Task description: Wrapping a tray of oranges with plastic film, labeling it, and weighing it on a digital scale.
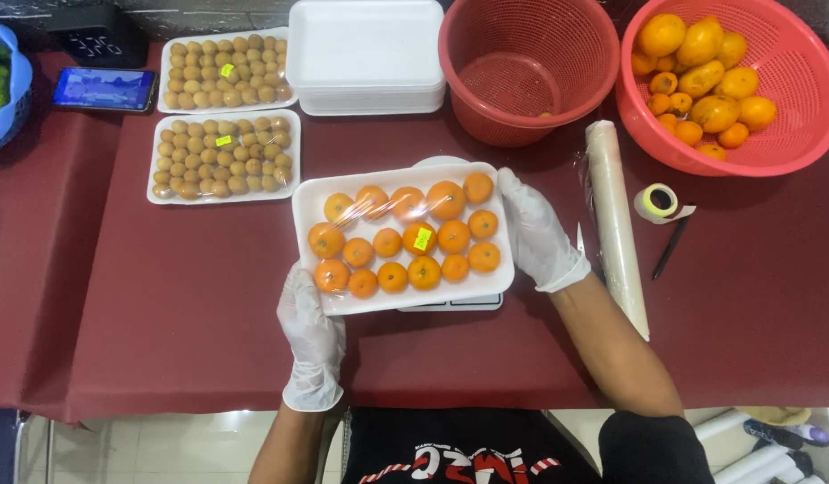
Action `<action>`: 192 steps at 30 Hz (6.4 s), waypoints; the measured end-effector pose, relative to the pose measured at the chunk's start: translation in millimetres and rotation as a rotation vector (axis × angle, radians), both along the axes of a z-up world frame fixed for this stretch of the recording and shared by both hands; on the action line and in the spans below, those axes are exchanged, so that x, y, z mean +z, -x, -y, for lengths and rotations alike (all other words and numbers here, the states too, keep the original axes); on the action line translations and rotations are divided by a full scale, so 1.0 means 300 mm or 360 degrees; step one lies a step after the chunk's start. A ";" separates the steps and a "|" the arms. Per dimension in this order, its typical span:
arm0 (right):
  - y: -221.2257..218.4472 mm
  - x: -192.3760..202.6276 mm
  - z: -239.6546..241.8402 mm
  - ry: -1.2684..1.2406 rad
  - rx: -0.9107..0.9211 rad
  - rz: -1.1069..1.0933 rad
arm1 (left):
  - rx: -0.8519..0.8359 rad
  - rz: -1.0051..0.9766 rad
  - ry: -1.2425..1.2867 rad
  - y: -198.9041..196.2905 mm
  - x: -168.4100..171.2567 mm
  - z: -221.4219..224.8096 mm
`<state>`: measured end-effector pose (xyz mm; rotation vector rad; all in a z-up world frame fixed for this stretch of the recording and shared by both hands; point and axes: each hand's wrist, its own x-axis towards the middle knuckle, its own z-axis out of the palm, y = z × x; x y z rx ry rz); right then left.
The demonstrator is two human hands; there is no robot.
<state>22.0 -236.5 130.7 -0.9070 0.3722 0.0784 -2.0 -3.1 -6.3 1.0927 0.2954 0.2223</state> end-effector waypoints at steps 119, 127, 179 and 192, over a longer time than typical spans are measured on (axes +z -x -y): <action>-0.226 -0.376 -0.300 0.1629 0.0384 0.0547 | 0.0566 0.0761 -0.2568 -0.362 0.003 -0.490; -0.162 -0.434 0.092 0.2112 -0.0373 0.0880 | 0.0252 0.1117 -0.2411 -0.323 0.066 -0.168; 0.032 -0.577 0.357 0.3134 0.0540 -0.0041 | -0.0668 0.0448 -0.2910 -0.313 -0.216 0.101; 0.030 -0.596 0.366 0.3129 0.0584 -0.0136 | -0.0721 0.0344 -0.2915 -0.319 -0.245 0.102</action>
